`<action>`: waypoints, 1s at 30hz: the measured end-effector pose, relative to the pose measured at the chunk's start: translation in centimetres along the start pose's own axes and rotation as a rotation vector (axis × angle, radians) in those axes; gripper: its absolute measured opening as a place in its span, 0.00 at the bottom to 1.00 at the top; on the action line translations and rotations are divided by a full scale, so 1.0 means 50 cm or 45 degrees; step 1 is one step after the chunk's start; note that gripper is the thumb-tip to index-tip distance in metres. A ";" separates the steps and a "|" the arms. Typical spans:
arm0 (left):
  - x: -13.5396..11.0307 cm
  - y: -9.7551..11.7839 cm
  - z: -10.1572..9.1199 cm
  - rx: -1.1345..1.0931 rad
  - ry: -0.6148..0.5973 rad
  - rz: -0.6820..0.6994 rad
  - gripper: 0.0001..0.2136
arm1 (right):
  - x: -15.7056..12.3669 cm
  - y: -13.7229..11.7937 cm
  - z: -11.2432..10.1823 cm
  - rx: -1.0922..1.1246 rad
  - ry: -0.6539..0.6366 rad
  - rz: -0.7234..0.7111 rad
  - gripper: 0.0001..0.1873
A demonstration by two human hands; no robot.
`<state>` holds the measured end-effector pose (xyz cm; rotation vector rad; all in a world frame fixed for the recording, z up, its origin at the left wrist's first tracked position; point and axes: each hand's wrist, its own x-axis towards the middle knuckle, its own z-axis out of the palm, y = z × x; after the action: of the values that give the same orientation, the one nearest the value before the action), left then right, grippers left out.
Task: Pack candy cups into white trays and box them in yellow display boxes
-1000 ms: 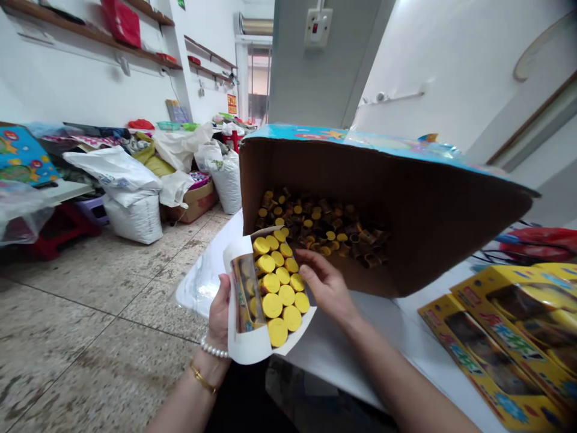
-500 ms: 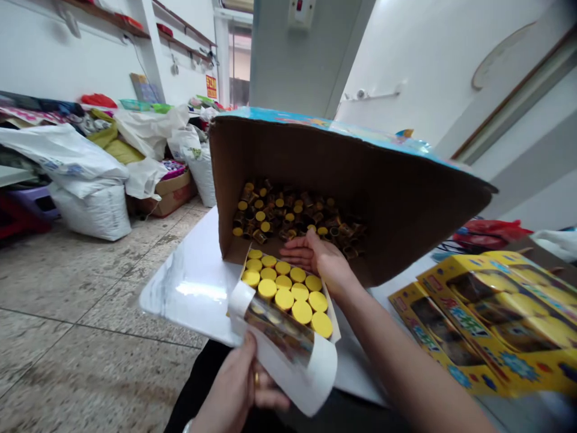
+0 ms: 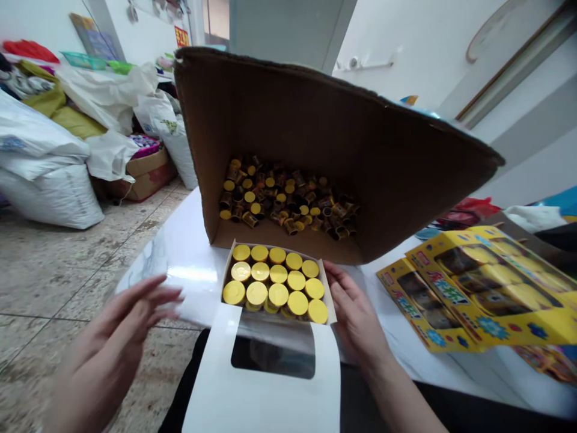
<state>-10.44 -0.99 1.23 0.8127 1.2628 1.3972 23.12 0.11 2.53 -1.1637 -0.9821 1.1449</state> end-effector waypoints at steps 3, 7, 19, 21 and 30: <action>0.059 0.040 0.122 -0.190 -0.148 -0.042 0.26 | -0.010 0.003 0.043 0.119 0.035 0.047 0.26; 0.088 0.024 0.191 -0.277 -0.492 -0.315 0.33 | 0.003 -0.005 0.059 0.046 0.079 0.178 0.30; 0.079 0.017 0.207 -0.192 -0.631 -0.240 0.30 | 0.006 -0.018 0.066 -0.065 0.041 0.071 0.33; 0.058 0.012 0.212 -0.220 -0.577 -0.232 0.31 | 0.010 -0.030 0.052 -0.050 -0.058 0.143 0.33; 0.019 -0.003 0.194 0.524 -0.185 0.649 0.20 | 0.017 -0.020 0.007 -0.337 0.009 -0.096 0.24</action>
<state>-1.51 2.45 3.04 1.5762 1.3001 1.4488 23.06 0.99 3.58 -1.3272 -1.1883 0.9703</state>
